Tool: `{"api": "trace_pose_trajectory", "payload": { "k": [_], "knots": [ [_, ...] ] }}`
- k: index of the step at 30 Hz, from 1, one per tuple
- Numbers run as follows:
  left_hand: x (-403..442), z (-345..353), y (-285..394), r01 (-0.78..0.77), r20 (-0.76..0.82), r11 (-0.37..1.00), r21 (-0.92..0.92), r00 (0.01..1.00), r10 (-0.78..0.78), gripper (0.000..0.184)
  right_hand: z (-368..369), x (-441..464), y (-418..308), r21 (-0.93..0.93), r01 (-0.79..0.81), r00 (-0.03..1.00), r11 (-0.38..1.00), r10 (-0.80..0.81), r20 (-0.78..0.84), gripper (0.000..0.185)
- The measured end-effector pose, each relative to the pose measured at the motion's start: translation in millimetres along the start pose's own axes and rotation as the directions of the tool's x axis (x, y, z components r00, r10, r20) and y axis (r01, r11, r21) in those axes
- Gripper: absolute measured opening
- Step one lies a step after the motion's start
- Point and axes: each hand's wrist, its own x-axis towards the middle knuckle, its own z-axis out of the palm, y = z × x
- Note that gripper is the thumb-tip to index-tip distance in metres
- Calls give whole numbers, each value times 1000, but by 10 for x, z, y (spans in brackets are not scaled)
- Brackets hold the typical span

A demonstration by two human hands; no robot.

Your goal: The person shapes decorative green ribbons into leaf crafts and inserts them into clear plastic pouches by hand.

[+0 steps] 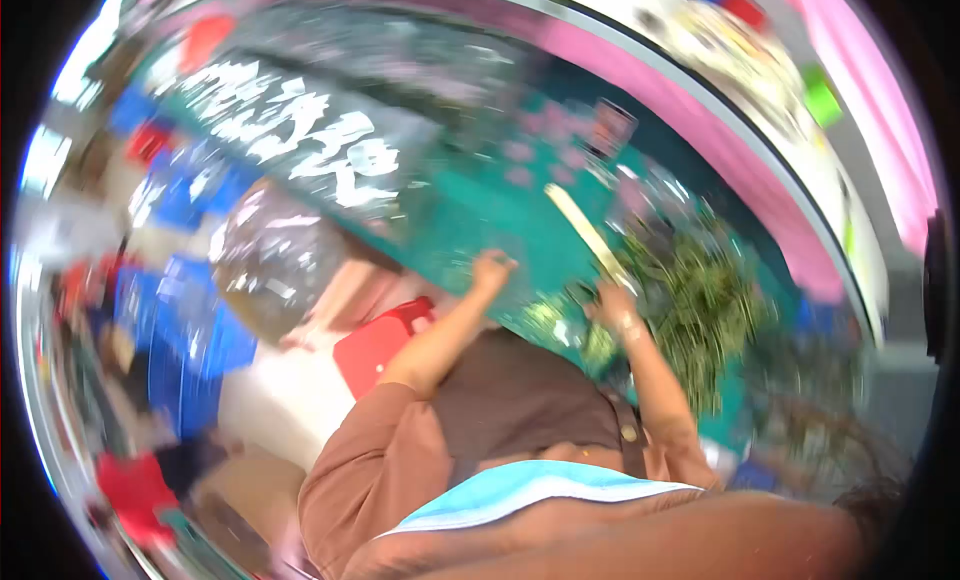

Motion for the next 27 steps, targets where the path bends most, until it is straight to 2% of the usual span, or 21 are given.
{"api": "trace_pose_trajectory", "payload": {
  "k": [1, 2, 3, 4, 5, 6, 7, 8, 9, 10, 11, 13, 14, 17, 21, 23, 25, 27],
  "knots": [
    [-121, 55, -6, -102, -128, 994, -28, 987, 97, 41, 95, 34, -42, -70, -1, 999, 998, 4, 44, 66],
    [-301, -101, 115, -123, -117, 947, -297, 989, 92, 34, 270, 117, -26, 51, 31, 997, 998, -27, -74, 63],
    [-417, -239, 210, -29, -90, 937, -347, 996, -2, 33, 683, 294, 194, 24, 90, 990, 996, -86, -111, 56],
    [-483, -266, 149, -43, -121, 883, -467, 992, -16, 33, 842, 388, 309, -123, 97, 990, 988, -109, -93, 43],
    [-572, -443, 191, 3, -124, 870, -493, 990, -74, 33, 891, 423, 342, -102, 147, 980, 984, -158, -119, 31],
    [-684, -631, 261, 48, -104, 853, -520, 987, -119, 33, 764, 435, 156, -134, 100, 992, 986, -110, -65, 23],
    [-740, -683, 197, 23, -164, 840, -542, 977, -133, 33, 816, 473, 252, -318, 169, 963, 933, -225, -146, 17],
    [-792, -694, 146, 65, -135, 826, -559, 976, -169, 33, 957, 604, 466, -347, 143, 963, 927, -211, -169, 13],
    [-791, -701, 127, 106, -96, 812, -574, 976, -195, 33, 860, 660, 527, -314, 121, 950, 942, -201, -239, 12],
    [-799, -672, 122, 99, -106, 799, -594, 974, -200, 33, 458, 535, 445, -283, 85, 939, 955, -172, -299, 12],
    [-836, -693, 89, 92, -114, 792, -604, 973, -201, 33, 355, 600, 577, -291, 105, 935, 951, -194, -298, 12],
    [-891, -667, 30, 89, -123, 780, -619, 970, -208, 33, -37, 519, 511, -22, 228, 949, 973, -227, -219, 15],
    [-892, -640, 16, 96, -120, 770, -630, 968, -219, 32, -37, 499, 475, -28, 235, 948, 972, -235, -217, 15],
    [-866, -568, 87, 99, -107, 745, -659, 969, -223, 32, 315, 545, 478, 139, 343, 933, 929, -320, -168, 19],
    [-801, -498, 158, 105, -54, 746, -658, 981, -186, 32, 639, 488, 349, 15, 403, 900, 915, -393, -186, 23],
    [-786, -500, 178, 100, -53, 743, -661, 982, -179, 33, 691, 495, 451, -72, 356, 906, 932, -363, -216, 23],
    [-779, -527, 180, 99, -46, 743, -662, 984, -172, 33, 598, 544, 587, -75, 373, 887, 925, -379, -263, 16],
    [-778, -543, 157, 89, -47, 737, -670, 986, -161, 33, -29, 346, 497, 67, 131, 928, 989, -99, -360, 11]
  ]
}}
